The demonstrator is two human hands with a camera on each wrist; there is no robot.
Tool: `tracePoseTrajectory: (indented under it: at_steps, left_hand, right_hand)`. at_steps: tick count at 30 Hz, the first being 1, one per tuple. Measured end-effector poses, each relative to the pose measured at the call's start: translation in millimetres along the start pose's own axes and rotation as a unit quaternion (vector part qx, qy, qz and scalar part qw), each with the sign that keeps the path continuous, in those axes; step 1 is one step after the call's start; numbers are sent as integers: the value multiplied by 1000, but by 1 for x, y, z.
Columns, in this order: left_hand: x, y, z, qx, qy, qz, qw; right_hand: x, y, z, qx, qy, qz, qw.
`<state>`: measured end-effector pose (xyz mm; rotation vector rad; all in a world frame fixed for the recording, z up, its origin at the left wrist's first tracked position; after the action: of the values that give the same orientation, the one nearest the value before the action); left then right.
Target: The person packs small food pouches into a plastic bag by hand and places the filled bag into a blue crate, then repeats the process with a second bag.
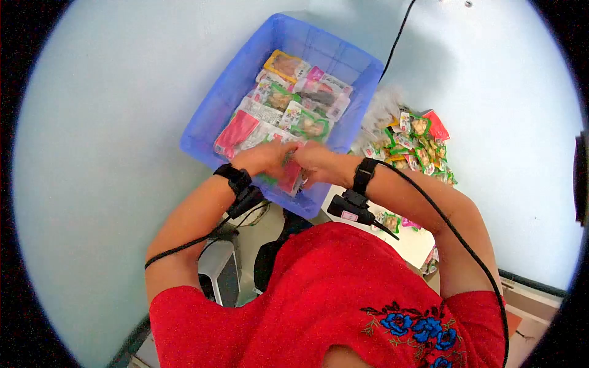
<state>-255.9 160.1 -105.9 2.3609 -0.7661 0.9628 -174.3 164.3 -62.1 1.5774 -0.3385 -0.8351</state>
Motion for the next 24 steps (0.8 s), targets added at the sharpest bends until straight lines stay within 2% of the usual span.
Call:
tracePoseTrajectory:
  at_steps: [1, 3, 4, 6, 7, 8, 9, 11, 13, 15, 16, 18, 19, 21, 22, 23, 24]
  left_hand:
    - [-21, -7, 21, -19, 6, -4, 1000]
    - [-19, -8, 22, -48, -6, -12, 999]
    - [-15, -5, 18, -59, -25, -15, 998]
    - [-3, 0, 9, -73, -41, -33, 996]
    - [7, 2, 3, -81, -38, -52, 995]
    - [16, 2, -3, -88, -40, -67, 993]
    - [23, 1, -6, -96, -41, -81, 991]
    - [31, -1, -5, -105, -33, -92, 990]
    - [15, -3, 6, -99, -3, -73, 992]
    - [-16, -7, 20, -107, 25, -56, 992]
    - [-28, -11, 28, -123, 36, -58, 990]
    - [-36, -13, 35, -117, 54, -47, 991]
    - [-40, -13, 38, -114, 63, -41, 991]
    - [-20, -15, 27, -115, 76, -55, 989]
    - [-7, -17, 22, -111, 96, -71, 987]
    - [7, -19, 16, -107, 116, -87, 984]
    - [20, -19, 9, -99, 99, -103, 985]
  right_hand:
    - [0, 5, -1, 10, -19, -17, 1000]
    - [-18, 13, -6, 25, 59, -177, 982]
    - [-32, 24, -6, 32, 154, -315, 936]
    - [-36, 41, -25, -3, 123, -400, 908]
    - [-43, 75, -39, -52, -5, -348, 936]
    - [-48, 110, -53, -97, -133, -293, 942]
    - [-43, 129, -68, -142, -260, -232, 927]
    - [-34, 155, -126, -107, -340, -290, 888]
    - [-2, 179, -191, -163, -361, -422, 816]
    - [49, 198, -259, -89, -451, -419, 783]
    - [83, 213, -293, 36, -419, -461, 781]
    - [170, 225, -365, 148, -521, -465, 700]
    - [216, 218, -396, 127, -648, -431, 615]
    - [303, 213, -423, 268, -727, -405, 486]
    - [341, 187, -453, 374, -595, -415, 578]
    - [337, 179, -450, 464, -417, -400, 671]
    - [333, 171, -442, 554, -232, -386, 700]
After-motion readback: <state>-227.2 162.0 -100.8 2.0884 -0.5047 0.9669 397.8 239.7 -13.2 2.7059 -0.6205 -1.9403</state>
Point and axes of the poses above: each hand's wrist, its own y-axis away from the middle knuckle, its own z-axis out of the palm, x = y × z, the point moved 8 cm from there along -y, towards the middle knuckle, and after that the axes turned 15 degrees about z, right-handed, at the moved point
